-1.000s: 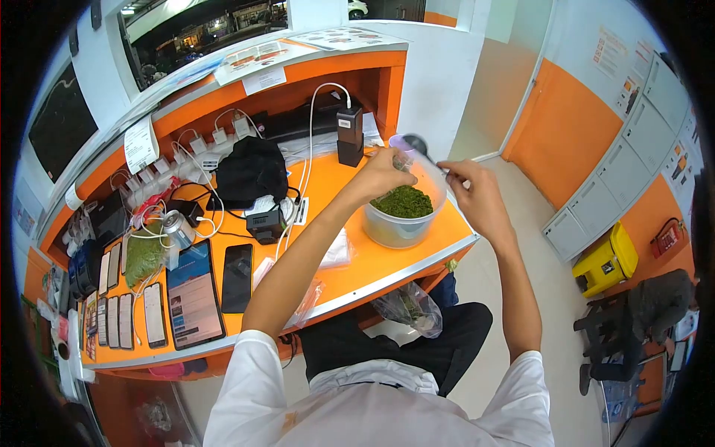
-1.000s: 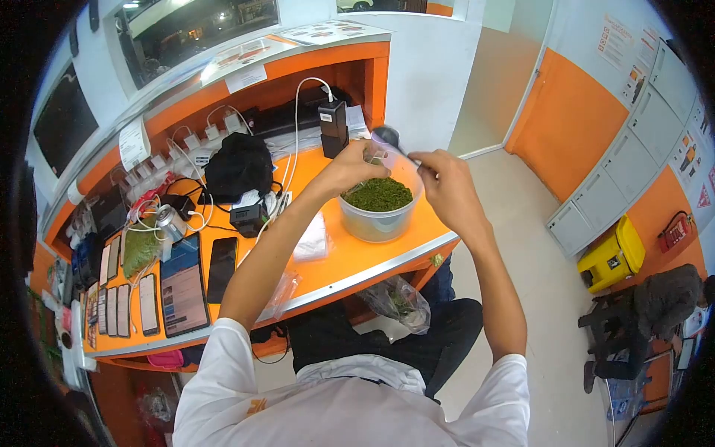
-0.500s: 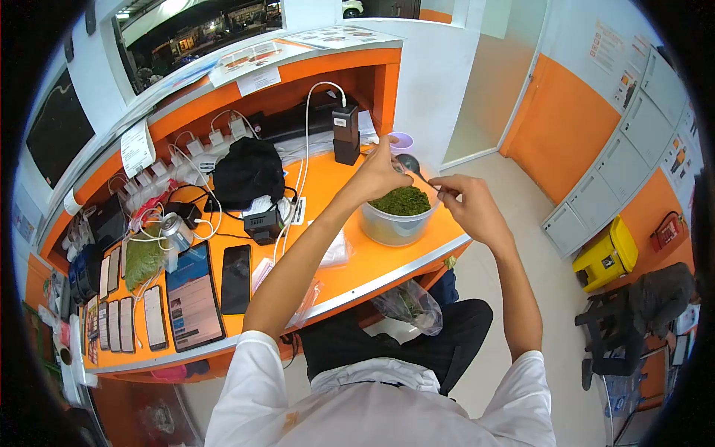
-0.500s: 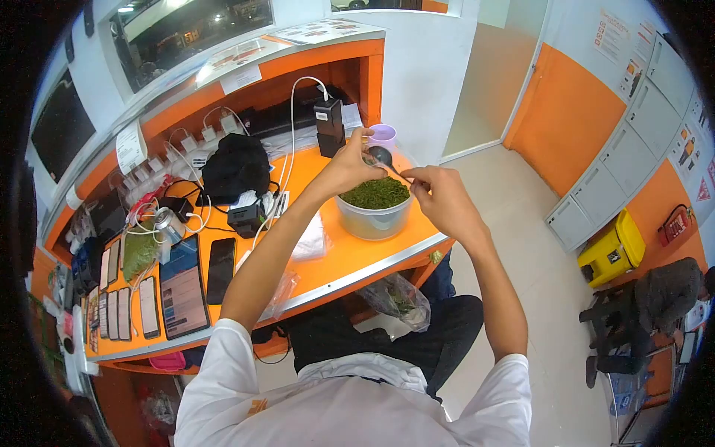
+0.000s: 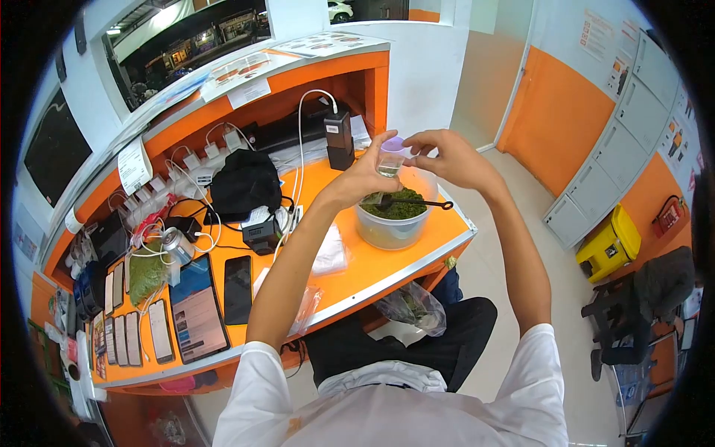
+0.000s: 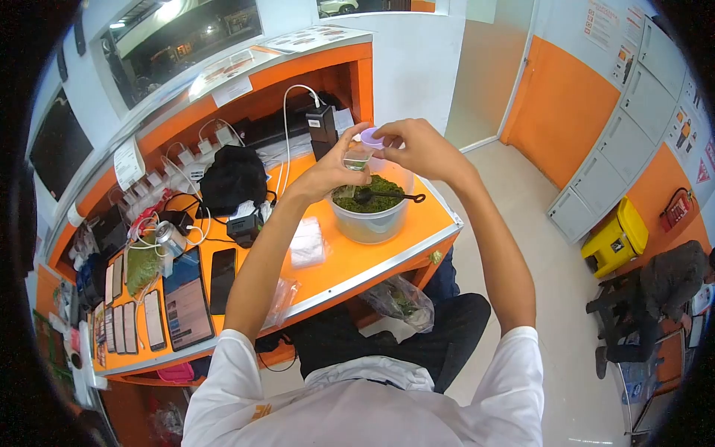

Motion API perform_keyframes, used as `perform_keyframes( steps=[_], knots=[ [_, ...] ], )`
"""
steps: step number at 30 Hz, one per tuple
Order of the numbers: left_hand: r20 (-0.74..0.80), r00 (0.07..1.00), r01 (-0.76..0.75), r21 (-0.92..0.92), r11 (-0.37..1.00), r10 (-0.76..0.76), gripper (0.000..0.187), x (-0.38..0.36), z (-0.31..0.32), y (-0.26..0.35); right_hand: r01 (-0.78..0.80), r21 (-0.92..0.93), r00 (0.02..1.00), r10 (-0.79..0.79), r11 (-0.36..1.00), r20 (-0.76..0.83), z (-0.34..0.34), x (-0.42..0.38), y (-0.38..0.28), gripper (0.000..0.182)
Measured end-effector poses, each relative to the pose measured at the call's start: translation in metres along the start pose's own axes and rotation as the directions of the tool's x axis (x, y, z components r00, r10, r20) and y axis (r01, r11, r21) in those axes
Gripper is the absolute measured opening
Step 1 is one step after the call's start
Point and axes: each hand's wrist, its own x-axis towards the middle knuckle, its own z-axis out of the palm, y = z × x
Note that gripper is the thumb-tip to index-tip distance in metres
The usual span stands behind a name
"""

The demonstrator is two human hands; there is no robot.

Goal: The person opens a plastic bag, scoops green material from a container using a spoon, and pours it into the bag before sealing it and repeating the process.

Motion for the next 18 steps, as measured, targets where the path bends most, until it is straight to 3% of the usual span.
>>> perform_keyframes(
  steps=[2,5,8,9,10,11,13,14,15,18],
  knots=[
    [0.023,1.0,-0.002,-0.037,0.999,0.003,0.107,0.0,-0.001,0.001,0.053,0.135,0.973,-0.081,0.989,0.216,-0.001,0.01,0.008,0.021],
    [0.069,0.997,0.029,-0.107,0.994,-0.021,0.109,0.001,-0.005,-0.001,-0.04,0.213,0.977,-0.007,0.976,0.214,-0.001,0.015,0.01,0.015],
    [0.072,0.997,-0.005,-0.031,1.0,0.008,0.113,0.0,-0.007,-0.002,-0.042,0.171,0.992,0.02,0.984,0.126,-0.011,0.01,0.014,0.012],
    [-0.023,0.998,-0.053,0.365,0.93,0.065,0.106,-0.002,-0.009,0.001,-0.048,0.169,0.992,0.026,0.985,0.126,-0.011,0.01,0.017,0.012],
    [-0.087,0.984,-0.048,0.702,0.71,0.153,0.1,-0.006,-0.007,0.007,-0.059,0.069,0.987,0.047,0.996,0.156,-0.008,0.01,0.02,0.011],
    [-0.084,0.986,-0.044,0.697,0.716,0.142,0.1,-0.009,-0.005,0.013,-0.069,-0.029,0.98,0.074,0.997,0.187,-0.004,0.008,0.023,0.01],
    [-0.038,0.999,0.036,0.816,0.576,-0.008,0.065,-0.013,0.001,0.039,-0.07,-0.034,0.985,0.075,0.997,0.153,0.001,0.006,0.024,0.011],
    [-0.039,0.999,0.037,0.814,0.579,-0.009,0.065,-0.01,0.0,0.034,-0.057,-0.045,0.991,0.062,0.997,0.115,0.002,0.007,0.024,0.013],
    [-0.068,0.998,0.055,0.832,0.552,0.003,0.052,-0.007,-0.002,0.025,-0.053,-0.047,0.991,0.058,0.998,0.122,0.003,0.009,0.025,0.013],
    [-0.099,0.993,0.056,0.87,0.49,0.062,0.037,-0.005,-0.006,0.008,-0.019,-0.147,0.971,0.053,0.989,0.232,0.013,0.007,0.034,0.012]
  ],
)
